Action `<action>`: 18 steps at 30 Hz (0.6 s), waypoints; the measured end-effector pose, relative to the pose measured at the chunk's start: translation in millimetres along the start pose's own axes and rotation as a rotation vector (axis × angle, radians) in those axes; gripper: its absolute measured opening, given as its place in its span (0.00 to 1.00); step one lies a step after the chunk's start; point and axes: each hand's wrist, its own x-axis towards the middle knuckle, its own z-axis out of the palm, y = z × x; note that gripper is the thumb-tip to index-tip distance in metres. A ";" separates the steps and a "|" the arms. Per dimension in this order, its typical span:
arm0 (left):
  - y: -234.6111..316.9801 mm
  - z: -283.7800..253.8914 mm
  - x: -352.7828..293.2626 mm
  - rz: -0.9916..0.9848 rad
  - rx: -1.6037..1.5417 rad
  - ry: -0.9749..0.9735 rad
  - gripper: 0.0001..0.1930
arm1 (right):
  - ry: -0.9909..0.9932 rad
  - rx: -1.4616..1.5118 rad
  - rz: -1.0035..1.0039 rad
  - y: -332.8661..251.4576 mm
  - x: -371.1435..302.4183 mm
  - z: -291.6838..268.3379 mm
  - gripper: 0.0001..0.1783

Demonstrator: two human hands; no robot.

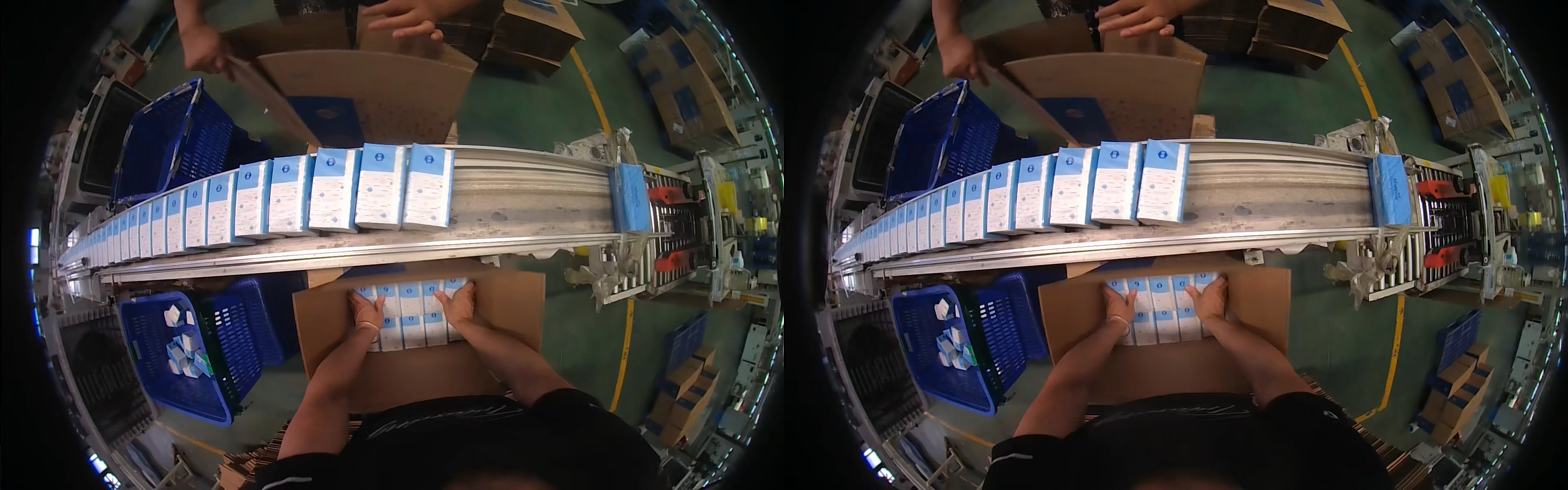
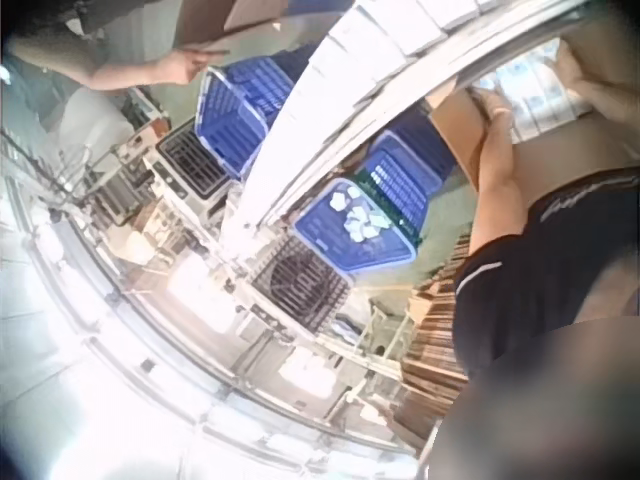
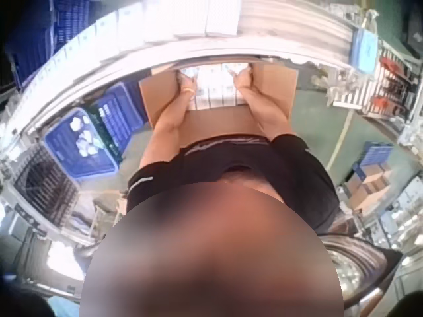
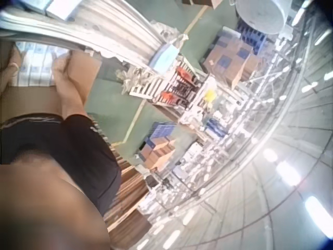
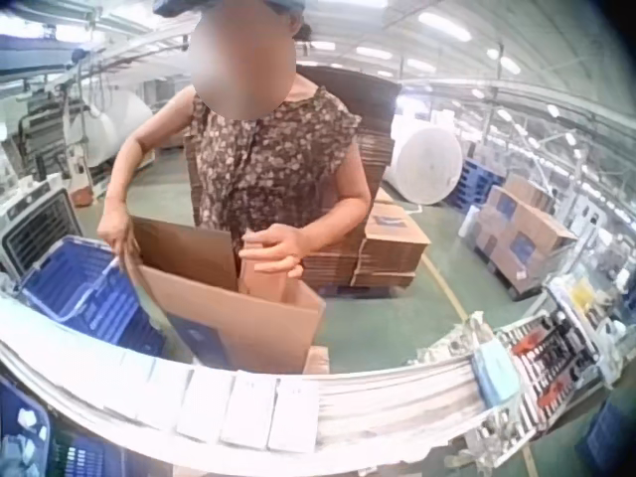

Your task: The person repeatedly picks small white and blue boxes from a conveyor belt and places them into a cardboard box. They arrange the items in rows and occasionally adjust the box flaps. The process is repetitive and continues throughout the clip.

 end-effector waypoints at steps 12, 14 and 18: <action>49.4 -85.4 12.6 0.157 0.654 -0.837 0.47 | -0.554 -0.627 -0.499 -100.3 -36.1 -18.3 0.32; 53.0 -110.5 -4.3 0.262 0.664 -0.842 0.40 | -0.530 -0.734 -0.622 -97.4 -37.0 -4.5 0.32; 155.7 -277.0 -28.0 0.378 0.275 -0.583 0.21 | -0.695 -0.869 -0.426 -131.4 1.1 20.2 0.29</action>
